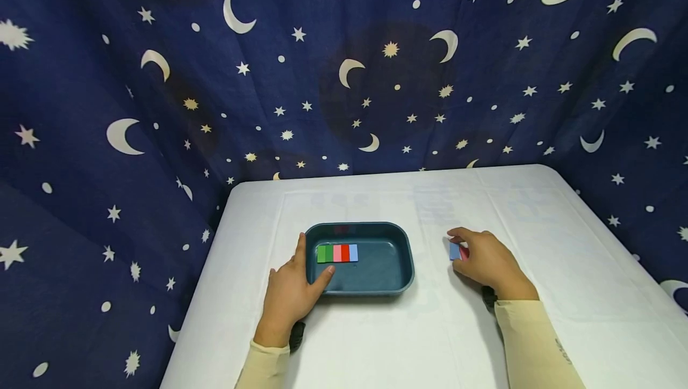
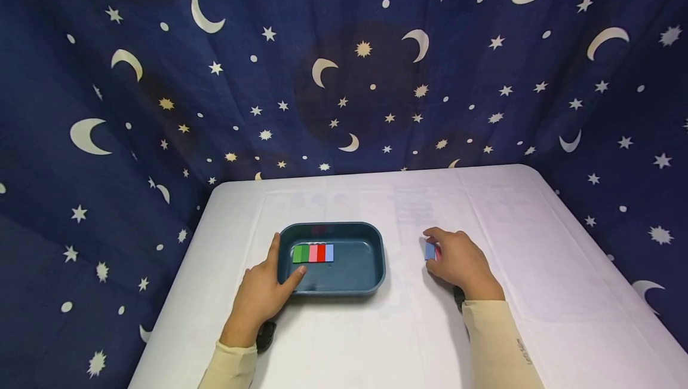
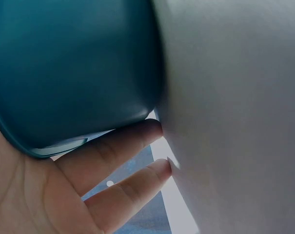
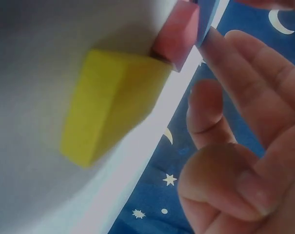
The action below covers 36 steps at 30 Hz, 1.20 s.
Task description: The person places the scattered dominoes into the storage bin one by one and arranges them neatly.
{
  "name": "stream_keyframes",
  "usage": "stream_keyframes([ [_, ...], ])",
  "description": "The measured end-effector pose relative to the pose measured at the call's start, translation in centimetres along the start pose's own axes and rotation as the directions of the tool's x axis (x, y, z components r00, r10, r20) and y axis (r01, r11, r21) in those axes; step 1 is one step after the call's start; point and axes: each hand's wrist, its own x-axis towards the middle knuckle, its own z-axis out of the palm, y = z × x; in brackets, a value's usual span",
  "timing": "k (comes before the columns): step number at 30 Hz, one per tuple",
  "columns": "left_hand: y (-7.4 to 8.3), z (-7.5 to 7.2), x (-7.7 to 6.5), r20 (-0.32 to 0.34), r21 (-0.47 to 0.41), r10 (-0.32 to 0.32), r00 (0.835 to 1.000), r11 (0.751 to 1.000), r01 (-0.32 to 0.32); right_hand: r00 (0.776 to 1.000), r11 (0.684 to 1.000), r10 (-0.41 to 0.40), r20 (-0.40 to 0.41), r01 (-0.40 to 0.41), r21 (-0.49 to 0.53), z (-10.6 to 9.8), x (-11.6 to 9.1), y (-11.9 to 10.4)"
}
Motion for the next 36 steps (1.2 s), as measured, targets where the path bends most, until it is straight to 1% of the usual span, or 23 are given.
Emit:
stream_keyframes([
  [4,0.0,-0.1,0.0,0.0,-0.002,-0.002,1.0,1.0,0.002,1.0,1.0,-0.03,0.004,0.03,0.008,-0.1,0.4,-0.1],
  [8,-0.1,-0.1,-0.1,0.002,-0.001,-0.006,1.0,1.0,0.006,0.999,0.999,-0.043,0.028,0.043,0.018,-0.4,1.0,-0.3],
  [13,-0.2,0.0,-0.1,-0.002,0.001,-0.007,1.0,1.0,0.007,0.997,0.999,-0.014,0.077,0.011,0.03,-0.9,1.9,-1.0],
  [17,-0.3,0.1,0.0,-0.003,0.008,-0.008,1.0,1.0,0.008,0.995,0.999,-0.001,0.095,-0.004,0.045,-1.5,2.7,-2.1],
  [21,-0.3,0.0,0.1,-0.007,0.014,-0.007,1.0,1.0,0.007,0.997,0.997,-0.054,0.056,0.051,0.063,-2.1,3.8,-3.7],
  [24,-0.3,0.0,0.2,-0.007,0.015,-0.005,1.0,1.0,0.006,0.995,0.993,-0.1,0.01,0.1,0.06,-2.5,4.8,-5.0],
  [30,-0.3,0.0,0.2,0.01,0.025,-0.009,1.0,1.0,0.009,0.99,0.988,-0.138,-0.022,0.139,0.072,-3.1,6.2,-7.5],
  [33,-0.3,0.0,0.2,0.009,0.031,-0.011,1.0,0.999,0.011,0.987,0.984,-0.158,-0.037,0.161,0.075,-3.2,6.9,-8.8],
  [36,-0.4,0.1,0.2,0.004,0.032,-0.012,1.0,0.999,0.012,0.98,0.978,-0.185,-0.068,0.191,0.08,-3.3,7.4,-10.2],
])
